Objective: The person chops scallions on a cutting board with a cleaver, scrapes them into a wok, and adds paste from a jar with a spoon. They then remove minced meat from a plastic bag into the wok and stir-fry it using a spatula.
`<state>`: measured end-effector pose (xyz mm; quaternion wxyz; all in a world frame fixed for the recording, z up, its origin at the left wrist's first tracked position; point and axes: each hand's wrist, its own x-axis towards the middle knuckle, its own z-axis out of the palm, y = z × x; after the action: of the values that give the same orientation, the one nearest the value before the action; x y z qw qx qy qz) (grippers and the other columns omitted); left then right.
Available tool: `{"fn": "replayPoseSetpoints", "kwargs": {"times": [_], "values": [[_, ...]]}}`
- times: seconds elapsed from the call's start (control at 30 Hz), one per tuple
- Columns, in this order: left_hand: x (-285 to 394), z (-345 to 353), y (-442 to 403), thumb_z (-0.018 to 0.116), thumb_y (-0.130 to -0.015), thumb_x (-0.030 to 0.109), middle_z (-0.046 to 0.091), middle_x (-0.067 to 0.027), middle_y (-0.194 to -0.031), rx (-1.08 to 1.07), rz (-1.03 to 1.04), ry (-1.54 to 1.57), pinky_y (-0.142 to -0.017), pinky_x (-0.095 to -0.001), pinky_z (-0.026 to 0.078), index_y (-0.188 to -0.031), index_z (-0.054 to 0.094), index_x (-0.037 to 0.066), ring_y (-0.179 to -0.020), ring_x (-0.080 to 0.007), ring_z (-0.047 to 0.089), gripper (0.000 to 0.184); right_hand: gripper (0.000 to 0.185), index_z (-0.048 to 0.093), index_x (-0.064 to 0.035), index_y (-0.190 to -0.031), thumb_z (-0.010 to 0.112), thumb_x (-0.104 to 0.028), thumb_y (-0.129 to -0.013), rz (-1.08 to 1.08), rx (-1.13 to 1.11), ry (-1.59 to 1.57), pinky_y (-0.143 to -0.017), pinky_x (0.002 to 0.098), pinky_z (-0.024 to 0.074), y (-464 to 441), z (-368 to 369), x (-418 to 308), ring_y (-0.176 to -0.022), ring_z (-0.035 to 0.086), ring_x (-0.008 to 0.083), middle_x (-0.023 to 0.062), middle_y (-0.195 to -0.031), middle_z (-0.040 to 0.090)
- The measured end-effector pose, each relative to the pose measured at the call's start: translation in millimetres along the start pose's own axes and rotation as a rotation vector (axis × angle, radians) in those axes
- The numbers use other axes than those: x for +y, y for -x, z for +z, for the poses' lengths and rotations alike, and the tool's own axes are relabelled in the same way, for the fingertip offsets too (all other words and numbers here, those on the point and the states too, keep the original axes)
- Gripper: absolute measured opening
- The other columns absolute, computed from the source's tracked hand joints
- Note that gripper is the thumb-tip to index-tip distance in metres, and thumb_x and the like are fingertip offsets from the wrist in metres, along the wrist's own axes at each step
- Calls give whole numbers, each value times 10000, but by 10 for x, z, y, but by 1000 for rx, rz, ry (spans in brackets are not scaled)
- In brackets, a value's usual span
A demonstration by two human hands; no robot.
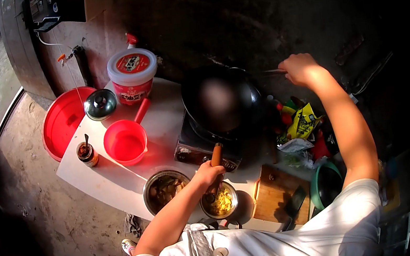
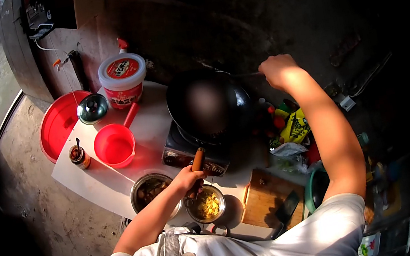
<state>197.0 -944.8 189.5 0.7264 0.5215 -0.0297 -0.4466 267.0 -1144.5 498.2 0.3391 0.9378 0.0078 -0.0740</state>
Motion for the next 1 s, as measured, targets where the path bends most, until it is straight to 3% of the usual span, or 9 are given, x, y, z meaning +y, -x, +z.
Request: {"fn": "replayPoseSetpoints", "kwargs": {"times": [0.13, 0.3, 0.4, 0.53, 0.7, 0.83, 0.87, 1.0], "values": [[88, 23, 88, 563, -713, 83, 496, -76, -534, 22, -29, -1, -358, -282, 392, -814, 449, 9, -390, -166, 487, 169, 134, 660, -95, -788, 567, -77, -692, -113, -13, 192, -646, 344, 492, -480, 165, -231, -804, 618, 238, 88, -844, 639], [75, 5, 2, 553, -711, 62, 491, -84, -542, -32, 13, 162, -373, -283, 398, -793, 455, 3, -387, -172, 477, 141, 149, 659, -96, -801, 549, -71, -704, -192, -22, 246, -657, 331, 492, -661, 266, -560, -809, 619, 227, 81, -846, 642], [83, 12, 21, 552, -711, 61, 491, -88, -552, -31, -4, 132, -377, -285, 399, -782, 457, 3, -391, -176, 479, 132, 117, 646, -72, -737, 588, -49, -637, -195, -24, 214, -636, 334, 490, -552, 262, -692, -774, 619, 247, 107, -797, 637], [70, 31, 9, 549, -723, 76, 471, -65, -575, -26, -8, 101, -387, -274, 414, -825, 456, 26, -403, -156, 463, 147, 118, 652, -89, -769, 560, -80, -696, -221, -88, 244, -642, 320, 496, -279, 373, -538, -799, 620, 227, 85, -828, 642], [26, 30, 27, 553, -720, 79, 479, -75, -561, -25, -11, 107, -378, -282, 403, -800, 457, 16, -395, -167, 471, 140, 106, 619, -85, -752, 570, -74, -659, -293, 72, 148, -607, 337, 491, 260, 297, -436, -707, 622, 249, 99, -716, 630], [24, 30, 2, 553, -718, 78, 480, -78, -535, 15, -15, 71, -358, -285, 385, -782, 455, 10, -387, -171, 473, 136, 105, 609, -91, -757, 557, -79, -666, -223, 153, 149, -575, 334, 483, 343, 201, -187, -669, 615, 244, 89, -675, 617], [14, 33, -9, 553, -718, 78, 480, -78, -535, 13, -15, 76, -358, -285, 385, -782, 455, 10, -387, -171, 473, 136, 62, 581, -79, -730, 538, -94, -687, -241, 253, 77, -523, 374, 461, 406, 134, -147, -590, 589, 290, 130, -605, 582], [-41, -3, -52, 543, -731, 72, 468, -64, -575, -18, -13, 72, -382, -281, 404, -841, 471, 12, -397, -164, 468, 144, 32, 563, -90, -687, 545, -103, -664, -285, 194, 164, -502, 353, 451, 549, -42, -238, -568, 590, 265, 107, -573, 574]]}}
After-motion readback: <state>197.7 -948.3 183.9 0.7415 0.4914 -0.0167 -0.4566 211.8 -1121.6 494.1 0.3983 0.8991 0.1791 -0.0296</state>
